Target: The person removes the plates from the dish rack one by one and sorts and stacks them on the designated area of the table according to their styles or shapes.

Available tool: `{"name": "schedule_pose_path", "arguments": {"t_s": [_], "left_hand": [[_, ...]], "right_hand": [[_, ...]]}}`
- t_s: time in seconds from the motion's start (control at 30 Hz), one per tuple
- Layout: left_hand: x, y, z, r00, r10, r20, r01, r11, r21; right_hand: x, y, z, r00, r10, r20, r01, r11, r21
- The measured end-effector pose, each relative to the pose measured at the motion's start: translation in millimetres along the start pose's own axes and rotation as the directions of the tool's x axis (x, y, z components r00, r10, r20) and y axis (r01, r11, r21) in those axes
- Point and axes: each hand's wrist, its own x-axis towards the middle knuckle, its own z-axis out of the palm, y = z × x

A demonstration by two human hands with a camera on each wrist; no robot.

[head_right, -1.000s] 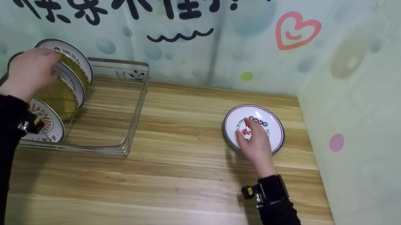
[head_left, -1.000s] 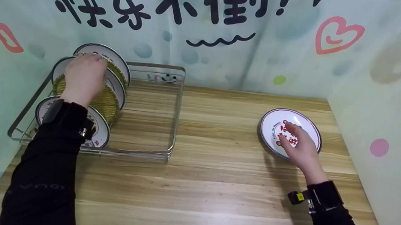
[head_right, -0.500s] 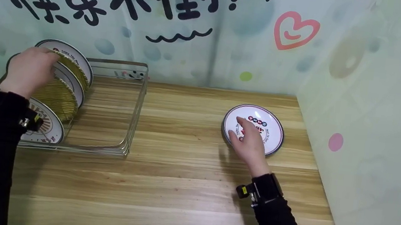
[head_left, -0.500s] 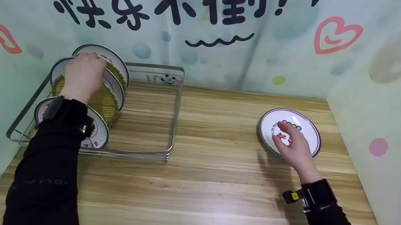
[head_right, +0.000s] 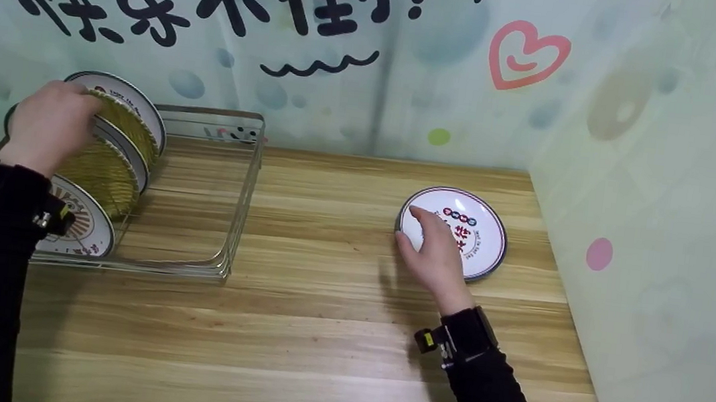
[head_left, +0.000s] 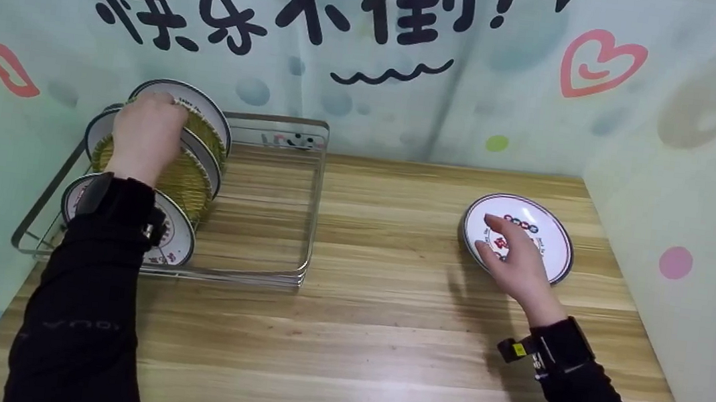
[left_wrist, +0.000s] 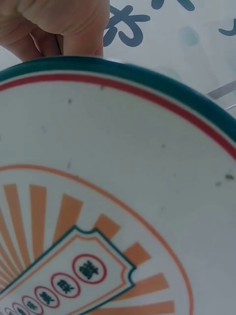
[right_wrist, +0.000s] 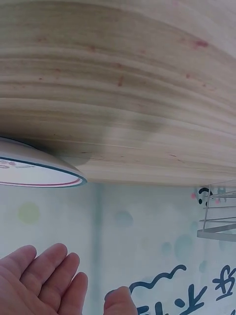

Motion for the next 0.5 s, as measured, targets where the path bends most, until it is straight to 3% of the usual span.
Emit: {"name": "schedule_pose_path", "arguments": {"t_s": [0.27, 0.5], "left_hand": [[1.2, -0.3, 1.3, 0.997, 0.012, -0.081, -0.013, 1.000, -0.010], [-0.5, 0.0, 1.0, 0.996, 0.003, -0.086, -0.004, 1.000, -0.020]], "right_hand": [[3.2, -6.0, 2.4, 1.000, -0.031, -0.003, 0.031, 1.000, -0.002], [4.4, -11.1, 5.9, 0.999, -0.051, -0.011, 0.051, 0.999, -0.005]]}}
